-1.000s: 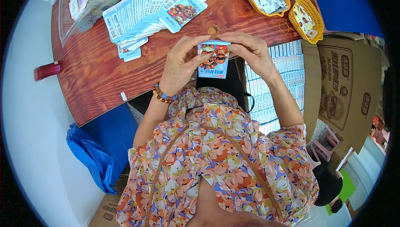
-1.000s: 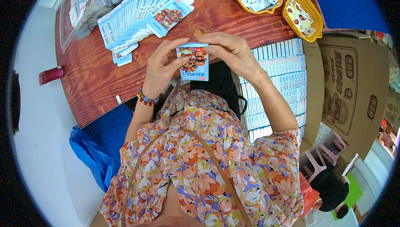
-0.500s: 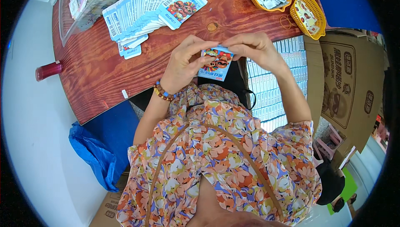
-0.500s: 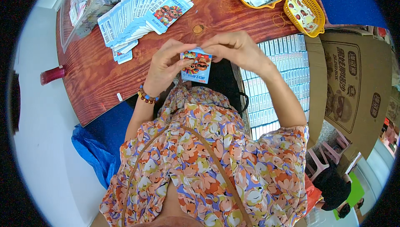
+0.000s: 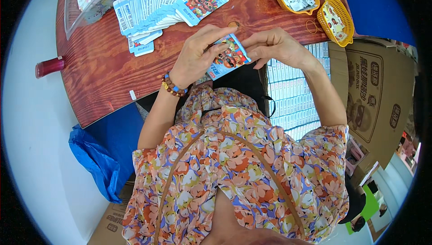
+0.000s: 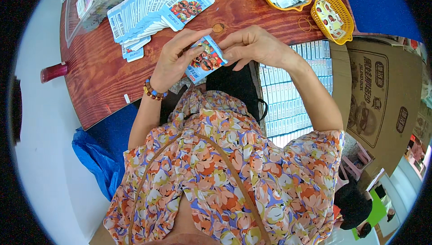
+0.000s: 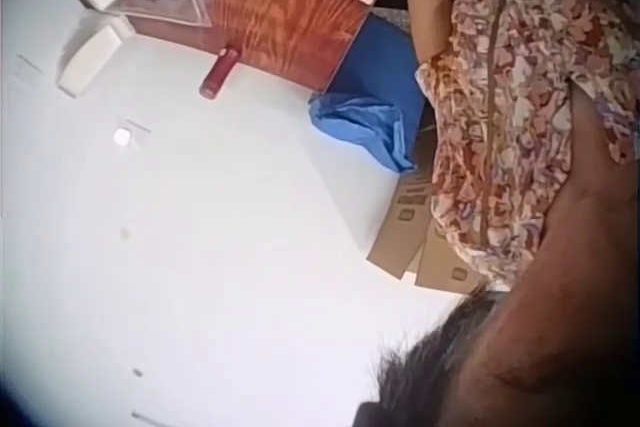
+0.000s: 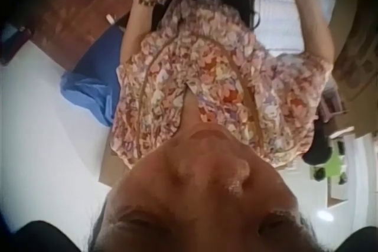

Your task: Packaging small colorful toy components into small individual cardboard packets.

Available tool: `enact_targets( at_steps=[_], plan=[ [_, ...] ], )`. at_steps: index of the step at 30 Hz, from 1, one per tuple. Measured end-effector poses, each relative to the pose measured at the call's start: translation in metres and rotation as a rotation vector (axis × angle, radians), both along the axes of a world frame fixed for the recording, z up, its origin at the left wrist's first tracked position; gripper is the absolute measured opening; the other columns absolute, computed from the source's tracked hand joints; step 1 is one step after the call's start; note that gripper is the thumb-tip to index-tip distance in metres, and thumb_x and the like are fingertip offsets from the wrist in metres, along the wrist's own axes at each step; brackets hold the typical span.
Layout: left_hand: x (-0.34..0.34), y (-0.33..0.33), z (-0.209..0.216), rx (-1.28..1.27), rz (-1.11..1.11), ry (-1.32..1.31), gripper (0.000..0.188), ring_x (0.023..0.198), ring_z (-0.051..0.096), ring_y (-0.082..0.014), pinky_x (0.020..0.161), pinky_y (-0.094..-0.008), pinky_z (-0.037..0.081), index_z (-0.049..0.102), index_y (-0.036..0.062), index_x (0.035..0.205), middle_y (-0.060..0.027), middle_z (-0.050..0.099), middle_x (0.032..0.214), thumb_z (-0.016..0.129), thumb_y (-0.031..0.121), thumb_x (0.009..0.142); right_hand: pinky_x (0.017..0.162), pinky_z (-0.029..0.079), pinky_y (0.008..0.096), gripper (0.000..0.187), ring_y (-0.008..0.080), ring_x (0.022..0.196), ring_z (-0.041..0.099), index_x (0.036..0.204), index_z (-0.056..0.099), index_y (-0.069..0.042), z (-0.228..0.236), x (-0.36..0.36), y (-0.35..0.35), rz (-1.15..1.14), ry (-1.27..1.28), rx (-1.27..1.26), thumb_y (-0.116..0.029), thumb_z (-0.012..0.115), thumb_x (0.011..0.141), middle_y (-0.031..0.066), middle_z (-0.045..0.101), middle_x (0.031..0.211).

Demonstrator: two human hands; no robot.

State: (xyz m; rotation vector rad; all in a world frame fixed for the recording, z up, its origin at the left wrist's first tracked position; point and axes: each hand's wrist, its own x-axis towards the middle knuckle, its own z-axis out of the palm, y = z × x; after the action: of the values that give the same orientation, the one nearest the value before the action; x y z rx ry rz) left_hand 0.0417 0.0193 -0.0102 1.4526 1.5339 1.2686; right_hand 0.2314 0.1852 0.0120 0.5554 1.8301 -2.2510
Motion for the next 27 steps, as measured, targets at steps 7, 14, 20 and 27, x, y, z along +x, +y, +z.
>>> enact_targets(
  at_steps=[7, 14, 20, 27],
  plan=[
    [-0.003, 0.003, -0.004, 0.055, -0.024, 0.071, 0.042, 0.085, 0.060, -0.0244, 0.075, -0.0341, 0.049, 0.063, 0.0116, 0.130, -0.0099, 0.061, 0.097, 0.066, 0.004, 0.088, 0.072, 0.062, 0.0289, 0.031, 0.0149, 0.093, 0.070, 0.122, 0.064, 0.002, -0.006, -0.001, -0.003, -0.005, 0.003, 0.016, -0.012, 0.065, 0.094, 0.0097, 0.072, 0.105],
    [-0.004, 0.001, -0.007, 0.053, -0.014, 0.157, 0.044, 0.082, 0.059, -0.0255, 0.073, -0.0355, 0.049, 0.064, 0.0114, 0.129, -0.0105, 0.058, 0.092, 0.067, 0.002, 0.086, 0.071, 0.060, 0.0274, 0.026, 0.0121, 0.090, 0.068, 0.117, 0.066, 0.001, -0.017, -0.004, -0.013, -0.042, -0.021, 0.116, -0.009, 0.064, 0.093, 0.0072, 0.071, 0.101],
    [-0.003, -0.001, -0.011, 0.040, 0.034, 0.123, 0.042, 0.081, 0.059, -0.0252, 0.073, -0.0334, 0.049, 0.065, 0.0107, 0.128, -0.0098, 0.060, 0.093, 0.066, 0.002, 0.086, 0.073, 0.058, 0.0273, 0.026, 0.0110, 0.091, 0.066, 0.117, 0.065, 0.001, -0.020, -0.011, -0.015, -0.004, -0.058, 0.146, -0.008, 0.062, 0.093, 0.0064, 0.070, 0.103],
    [-0.008, -0.007, -0.016, -0.078, 0.136, -0.051, 0.037, 0.083, 0.060, -0.0180, 0.075, -0.0304, 0.048, 0.068, 0.0089, 0.123, -0.0069, 0.062, 0.092, 0.067, 0.001, 0.087, 0.074, 0.056, 0.0249, 0.023, 0.0096, 0.091, 0.066, 0.116, 0.065, 0.000, -0.026, -0.019, -0.022, -0.069, 0.039, 0.153, -0.012, 0.062, 0.096, 0.0061, 0.070, 0.105]
  ],
)
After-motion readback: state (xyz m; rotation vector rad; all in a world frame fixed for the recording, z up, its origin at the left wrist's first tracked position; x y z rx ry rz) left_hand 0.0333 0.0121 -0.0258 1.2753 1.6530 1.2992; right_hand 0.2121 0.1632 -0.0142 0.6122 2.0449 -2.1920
